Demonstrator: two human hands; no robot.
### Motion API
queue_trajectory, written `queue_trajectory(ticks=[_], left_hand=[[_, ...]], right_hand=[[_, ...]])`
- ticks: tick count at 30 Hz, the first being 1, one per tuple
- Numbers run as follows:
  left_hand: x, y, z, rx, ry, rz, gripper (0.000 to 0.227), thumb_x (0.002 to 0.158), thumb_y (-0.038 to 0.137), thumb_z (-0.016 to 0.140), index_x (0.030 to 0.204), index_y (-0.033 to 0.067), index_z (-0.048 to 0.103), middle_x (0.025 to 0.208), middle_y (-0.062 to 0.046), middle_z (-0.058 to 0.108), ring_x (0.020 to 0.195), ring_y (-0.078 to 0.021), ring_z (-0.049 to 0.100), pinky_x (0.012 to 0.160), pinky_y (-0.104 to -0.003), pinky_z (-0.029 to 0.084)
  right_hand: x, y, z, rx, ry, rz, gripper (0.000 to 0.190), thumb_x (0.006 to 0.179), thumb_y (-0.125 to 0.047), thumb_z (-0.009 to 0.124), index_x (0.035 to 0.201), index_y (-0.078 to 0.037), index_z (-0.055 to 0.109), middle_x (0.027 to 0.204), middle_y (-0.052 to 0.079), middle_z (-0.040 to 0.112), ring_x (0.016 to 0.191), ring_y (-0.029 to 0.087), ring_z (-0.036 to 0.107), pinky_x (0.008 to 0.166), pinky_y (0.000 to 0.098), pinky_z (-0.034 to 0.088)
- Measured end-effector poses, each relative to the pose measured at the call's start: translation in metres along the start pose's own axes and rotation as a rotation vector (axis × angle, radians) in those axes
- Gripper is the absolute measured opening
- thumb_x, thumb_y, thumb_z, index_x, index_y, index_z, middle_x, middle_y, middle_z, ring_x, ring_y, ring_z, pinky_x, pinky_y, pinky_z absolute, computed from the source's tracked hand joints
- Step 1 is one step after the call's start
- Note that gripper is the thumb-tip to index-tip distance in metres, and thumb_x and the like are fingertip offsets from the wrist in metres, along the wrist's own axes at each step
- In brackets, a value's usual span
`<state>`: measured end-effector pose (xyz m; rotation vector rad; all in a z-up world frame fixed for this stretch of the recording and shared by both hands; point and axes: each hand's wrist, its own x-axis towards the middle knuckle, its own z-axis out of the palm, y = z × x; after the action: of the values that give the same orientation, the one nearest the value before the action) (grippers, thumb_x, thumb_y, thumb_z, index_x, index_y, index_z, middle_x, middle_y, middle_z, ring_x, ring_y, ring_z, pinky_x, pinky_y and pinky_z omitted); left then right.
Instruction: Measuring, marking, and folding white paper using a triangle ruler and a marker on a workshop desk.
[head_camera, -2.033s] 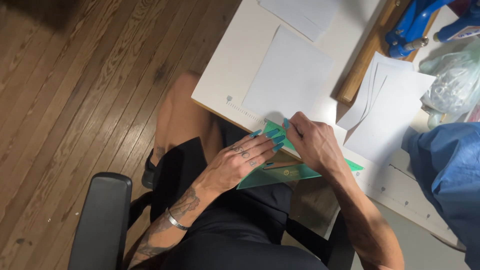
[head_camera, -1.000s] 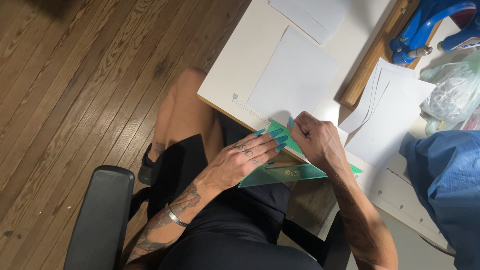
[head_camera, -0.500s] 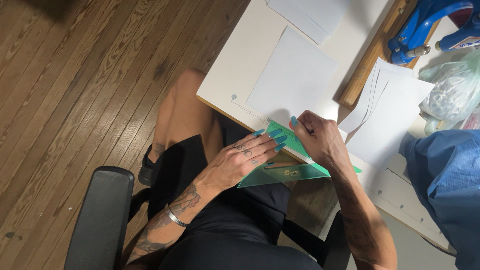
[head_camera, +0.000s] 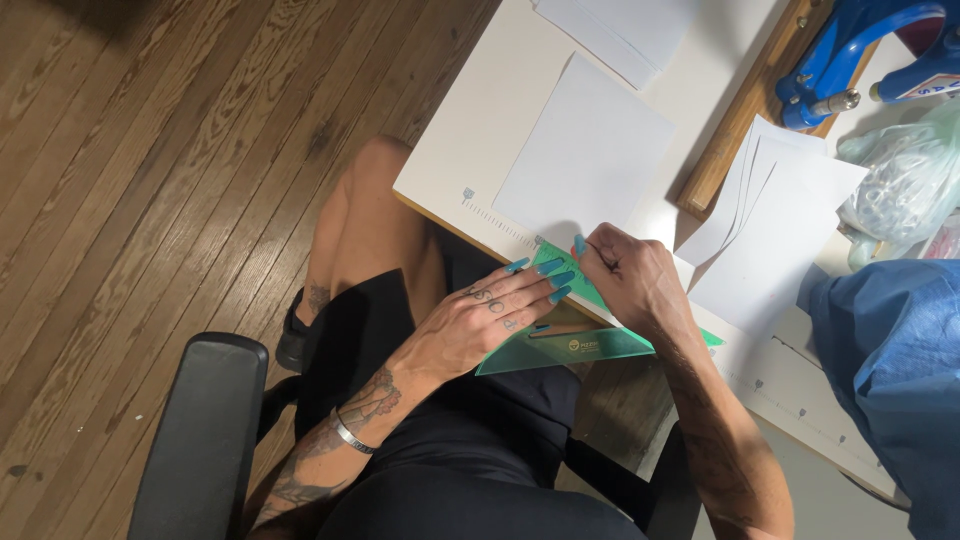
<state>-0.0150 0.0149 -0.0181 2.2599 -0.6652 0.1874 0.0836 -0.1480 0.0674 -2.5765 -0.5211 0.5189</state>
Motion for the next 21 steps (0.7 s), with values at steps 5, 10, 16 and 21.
queue_trajectory(ticks=[5, 10, 16, 21], left_hand=[[0.001, 0.002, -0.005, -0.015, -0.009, -0.007, 0.034, 0.095, 0.018, 0.035, 0.128, 0.0152, 0.04, 0.136, 0.006, 0.036, 0.126, -0.0084, 0.031, 0.109, -0.027, 0.022], [0.0, 0.003, -0.006, -0.021, -0.015, -0.016, 0.034, 0.095, 0.017, 0.034, 0.128, 0.0144, 0.041, 0.136, 0.006, 0.036, 0.126, -0.008, 0.032, 0.109, -0.027, 0.023], [0.007, 0.007, -0.021, -0.382, -0.112, -0.096, 0.035, 0.094, 0.011, 0.032, 0.129, 0.0096, 0.039, 0.137, 0.004, 0.034, 0.127, -0.0065, 0.03, 0.11, -0.024, 0.02], [0.008, 0.008, -0.028, -0.471, -0.143, -0.117, 0.036, 0.094, 0.012, 0.033, 0.13, 0.0111, 0.035, 0.138, 0.005, 0.032, 0.128, -0.0049, 0.027, 0.111, -0.022, 0.018]], right_hand=[[0.0, -0.004, 0.001, -0.015, 0.009, -0.002, 0.019, 0.083, -0.016, 0.049, 0.069, -0.002, 0.05, 0.043, 0.009, 0.035, 0.045, 0.03, 0.049, 0.052, 0.0394, 0.042], [0.0, 0.0, 0.003, -0.033, 0.015, -0.005, 0.019, 0.083, -0.016, 0.05, 0.069, -0.003, 0.05, 0.043, 0.009, 0.035, 0.044, 0.031, 0.049, 0.052, 0.0402, 0.042], [0.001, 0.001, -0.002, 0.017, -0.02, -0.006, 0.018, 0.082, -0.017, 0.051, 0.07, -0.003, 0.052, 0.045, 0.009, 0.034, 0.045, 0.028, 0.047, 0.053, 0.0396, 0.042], [0.001, 0.006, -0.001, 0.035, -0.016, 0.038, 0.02, 0.082, -0.019, 0.05, 0.071, -0.003, 0.053, 0.045, 0.007, 0.033, 0.047, 0.025, 0.046, 0.053, 0.038, 0.042]])
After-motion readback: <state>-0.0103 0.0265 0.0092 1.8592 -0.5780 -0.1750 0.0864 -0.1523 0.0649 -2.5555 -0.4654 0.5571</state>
